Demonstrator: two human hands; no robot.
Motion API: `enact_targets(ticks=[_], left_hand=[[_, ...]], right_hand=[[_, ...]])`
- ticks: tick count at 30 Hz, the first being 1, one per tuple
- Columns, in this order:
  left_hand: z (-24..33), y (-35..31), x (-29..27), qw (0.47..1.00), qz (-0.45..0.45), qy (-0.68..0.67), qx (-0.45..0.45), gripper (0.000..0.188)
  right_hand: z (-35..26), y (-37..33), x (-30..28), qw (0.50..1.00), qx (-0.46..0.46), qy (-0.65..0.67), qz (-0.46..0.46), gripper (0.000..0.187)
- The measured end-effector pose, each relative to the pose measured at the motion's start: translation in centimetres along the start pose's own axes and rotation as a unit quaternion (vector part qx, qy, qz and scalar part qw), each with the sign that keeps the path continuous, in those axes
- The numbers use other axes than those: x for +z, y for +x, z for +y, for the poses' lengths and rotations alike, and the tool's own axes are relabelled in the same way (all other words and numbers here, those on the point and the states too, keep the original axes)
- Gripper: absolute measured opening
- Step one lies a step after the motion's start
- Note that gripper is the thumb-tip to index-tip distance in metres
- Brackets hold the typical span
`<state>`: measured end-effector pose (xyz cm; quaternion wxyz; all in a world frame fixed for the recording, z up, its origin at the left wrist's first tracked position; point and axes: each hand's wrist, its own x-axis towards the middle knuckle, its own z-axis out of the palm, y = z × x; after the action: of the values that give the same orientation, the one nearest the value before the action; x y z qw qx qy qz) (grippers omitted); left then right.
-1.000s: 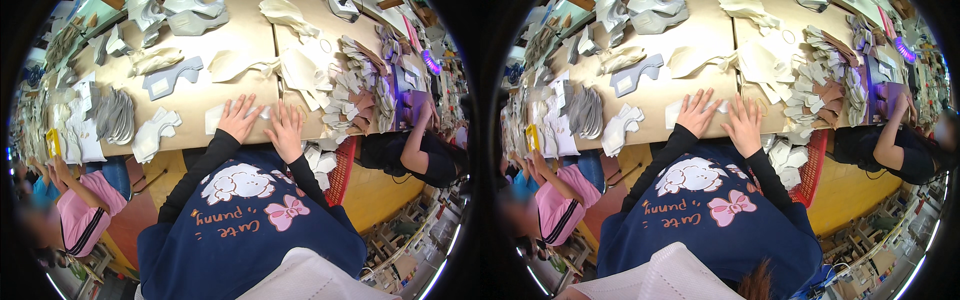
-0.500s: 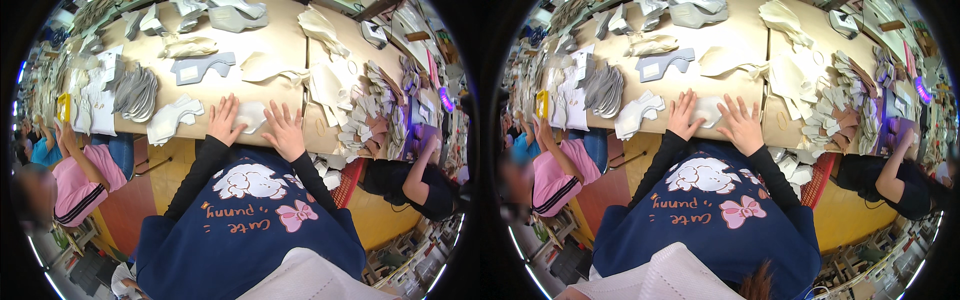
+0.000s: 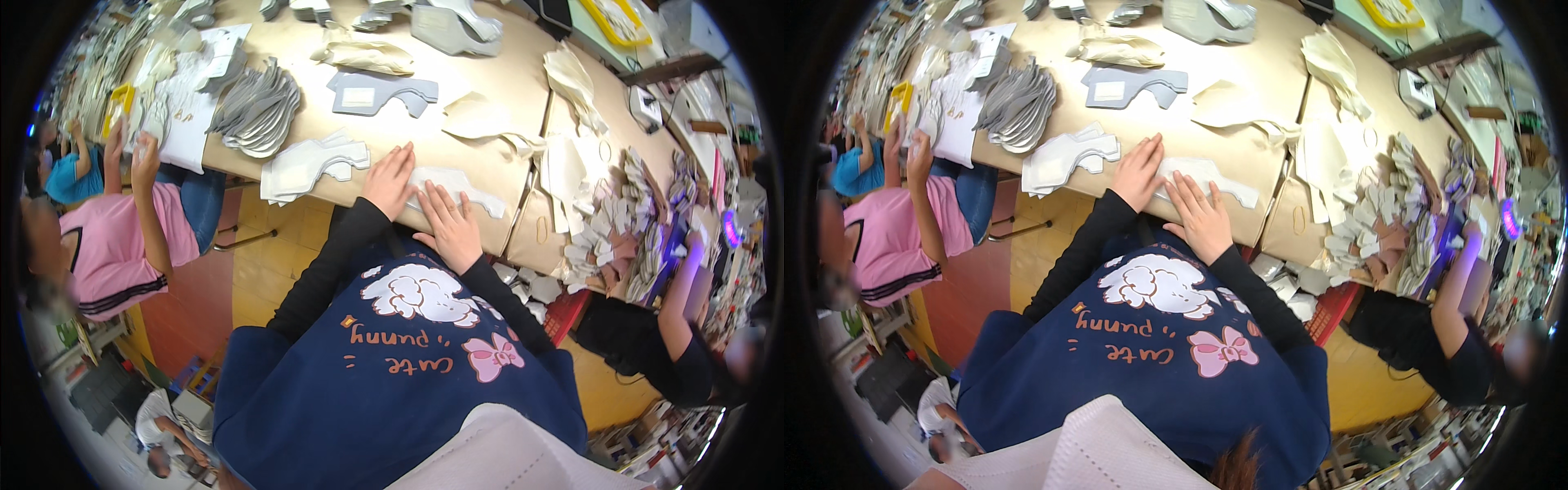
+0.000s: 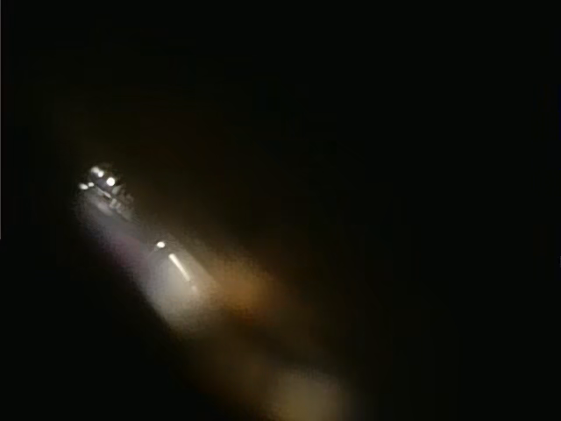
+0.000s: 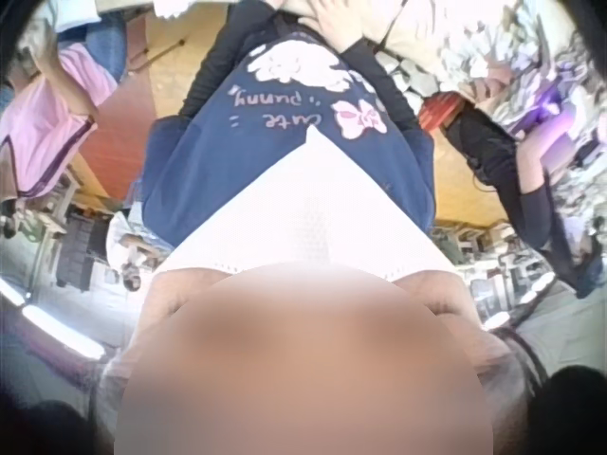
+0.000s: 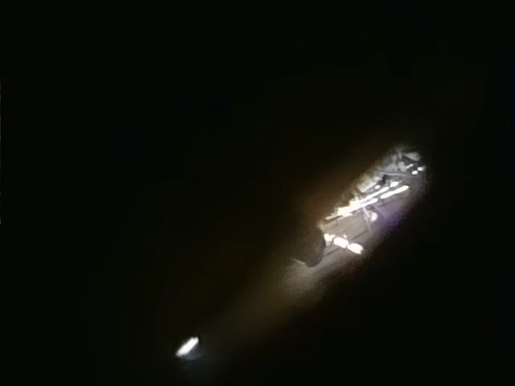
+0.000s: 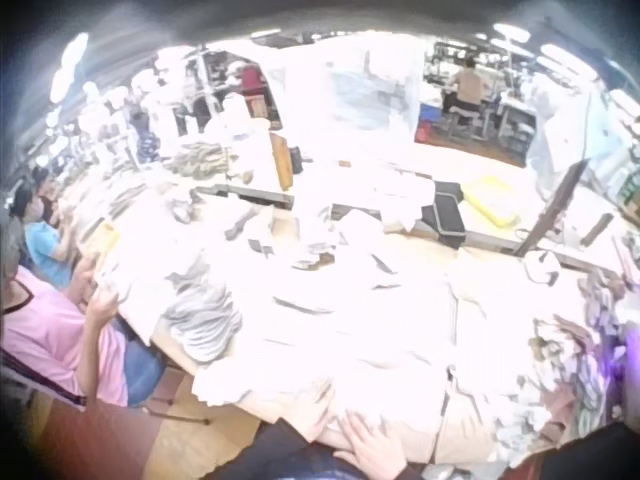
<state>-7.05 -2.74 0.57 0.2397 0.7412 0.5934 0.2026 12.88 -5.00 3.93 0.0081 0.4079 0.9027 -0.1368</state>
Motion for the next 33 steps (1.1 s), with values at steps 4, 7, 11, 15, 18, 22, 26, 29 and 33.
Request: enact_targets(ticks=[4, 7, 11, 15, 18, 22, 26, 29, 33], left_hand=[[1.0, -0.8, 0.7, 0.994, 0.046, 0.09, 0.034, 0.061], [1.4, -0.8, 0.1, 0.998, 0.067, -0.009, 0.011, 0.055], [1.6, -0.5, -1.3, 0.957, 0.018, -0.272, -0.103, 0.034], [-0.7, -1.4, -4.5, 0.899, 0.065, -0.402, -0.163, 0.023], [-5.7, -3.8, -9.8, 0.888, 0.124, -0.382, -0.225, 0.028], [-9.4, -7.0, -15.5, 0.901, 0.257, -0.194, -0.292, 0.032], [-8.0, -7.9, -16.9, 0.921, 0.343, 0.02, -0.185, 0.029], [-5.9, -7.1, -15.7, 0.922, 0.345, -0.07, -0.159, 0.025], [-3.8, -5.2, -12.7, 0.926, 0.284, -0.18, -0.174, 0.026]], right_hand=[[1.6, -0.3, -0.3, 0.99, -0.055, 0.127, 0.035, 0.075], [3.1, -0.5, -1.9, 0.944, 0.004, 0.313, 0.107, 0.054], [3.8, -0.2, -4.8, 0.917, 0.073, 0.293, 0.261, 0.042], [3.3, 2.8, -7.3, 0.897, 0.119, 0.303, 0.298, 0.032], [2.2, 6.3, -8.4, 0.918, 0.024, 0.266, 0.293, 0.031], [0.7, 13.7, -7.2, 0.932, -0.146, 0.216, 0.252, 0.033], [-0.4, 21.1, -3.4, 0.947, -0.137, 0.111, 0.269, 0.043], [0.5, 22.7, -1.9, 0.968, -0.118, 0.082, 0.203, 0.049], [2.5, 23.3, -2.1, 0.97, -0.115, 0.187, 0.109, 0.043]])
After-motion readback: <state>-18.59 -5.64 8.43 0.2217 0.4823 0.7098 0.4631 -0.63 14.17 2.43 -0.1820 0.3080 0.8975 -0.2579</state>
